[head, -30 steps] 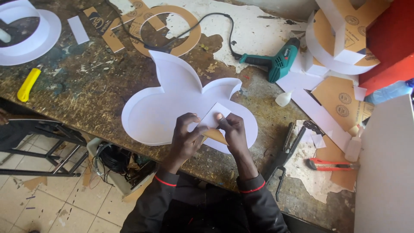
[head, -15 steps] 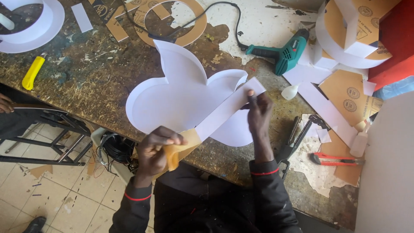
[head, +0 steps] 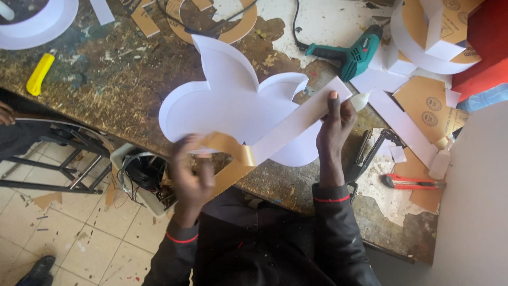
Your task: Attaching a white plastic border strip to a butterfly-shaped sign using glue.
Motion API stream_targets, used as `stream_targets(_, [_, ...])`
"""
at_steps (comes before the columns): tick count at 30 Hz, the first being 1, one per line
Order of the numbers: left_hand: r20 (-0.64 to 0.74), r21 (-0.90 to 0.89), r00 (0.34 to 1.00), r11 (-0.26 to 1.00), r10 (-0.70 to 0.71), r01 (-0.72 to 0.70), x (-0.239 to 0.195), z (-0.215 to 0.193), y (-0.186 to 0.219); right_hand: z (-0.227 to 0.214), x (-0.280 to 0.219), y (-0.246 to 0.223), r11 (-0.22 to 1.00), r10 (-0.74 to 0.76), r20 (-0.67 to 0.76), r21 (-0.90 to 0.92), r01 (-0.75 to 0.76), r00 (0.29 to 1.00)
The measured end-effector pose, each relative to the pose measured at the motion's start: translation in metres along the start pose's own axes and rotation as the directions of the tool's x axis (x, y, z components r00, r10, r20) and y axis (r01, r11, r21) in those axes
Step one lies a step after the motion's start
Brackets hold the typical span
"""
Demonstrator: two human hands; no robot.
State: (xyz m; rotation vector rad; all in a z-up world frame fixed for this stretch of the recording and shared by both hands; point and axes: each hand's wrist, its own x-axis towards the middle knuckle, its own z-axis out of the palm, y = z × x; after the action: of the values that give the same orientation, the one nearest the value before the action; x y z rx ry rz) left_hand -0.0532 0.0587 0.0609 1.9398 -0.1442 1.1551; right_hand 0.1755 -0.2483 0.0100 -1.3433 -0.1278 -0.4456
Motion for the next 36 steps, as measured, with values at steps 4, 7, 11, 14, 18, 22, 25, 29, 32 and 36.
stream_targets(4, [0.456, 0.228, 0.866, 0.967, -0.206, 0.110, -0.005, 0.028, 0.006, 0.034, -0.010, -0.039, 0.999, -0.044, 0.052, 0.001, 0.044, 0.998])
stream_targets(7, [0.628, 0.427, 0.611, 0.870, -0.482, 0.248, -0.009, 0.040, -0.003, 0.042, -0.019, -0.061, 0.994, -0.097, 0.103, -0.030, 0.101, 0.990])
stream_targets(11, [0.628, 0.319, 0.649, 0.903, -0.430, 0.289, -0.032, 0.053, -0.018, 0.026, -0.021, -0.039, 0.994, -0.107, 0.104, 0.008, 0.107, 0.989])
stream_targets(14, [0.558, 0.109, 0.742, 0.919, -0.371, 0.378, -0.030, 0.052, -0.013, 0.051, -0.054, -0.051, 0.991, -0.080, 0.159, 0.121, 0.061, 0.984])
stream_targets(18, [0.536, -0.176, 0.736, 0.797, -0.414, 0.577, -0.041, 0.066, -0.020, 0.098, -0.132, -0.095, 0.974, 0.215, 0.363, -0.015, -0.225, 0.907])
stream_targets(22, [0.563, -0.299, 0.730, 0.728, -0.387, 0.616, -0.026, 0.065, 0.004, 0.098, -0.149, -0.062, 0.962, 0.240, 0.446, 0.007, -0.271, 0.862])
stream_targets(25, [0.590, -0.420, 0.678, 0.550, -0.439, 0.722, -0.038, 0.059, -0.004, 0.094, -0.132, -0.053, 0.963, 0.185, 0.441, 0.099, -0.252, 0.878])
stream_targets(29, [0.472, -0.600, 0.740, 0.441, -0.479, 0.668, -0.037, 0.028, -0.012, 0.083, -0.103, -0.034, 0.988, 0.085, 0.406, 0.081, -0.129, 0.910])
stream_targets(32, [0.297, -0.737, 0.719, 0.327, -0.629, 0.591, -0.035, -0.008, -0.020, 0.074, -0.082, -0.035, 0.997, 0.030, 0.365, 0.050, -0.052, 0.930])
stream_targets(36, [0.045, -0.795, 0.567, 0.315, -0.822, 0.519, -0.030, -0.085, -0.061, 0.053, -0.052, -0.054, 0.997, -0.010, 0.312, -0.067, 0.032, 0.950])
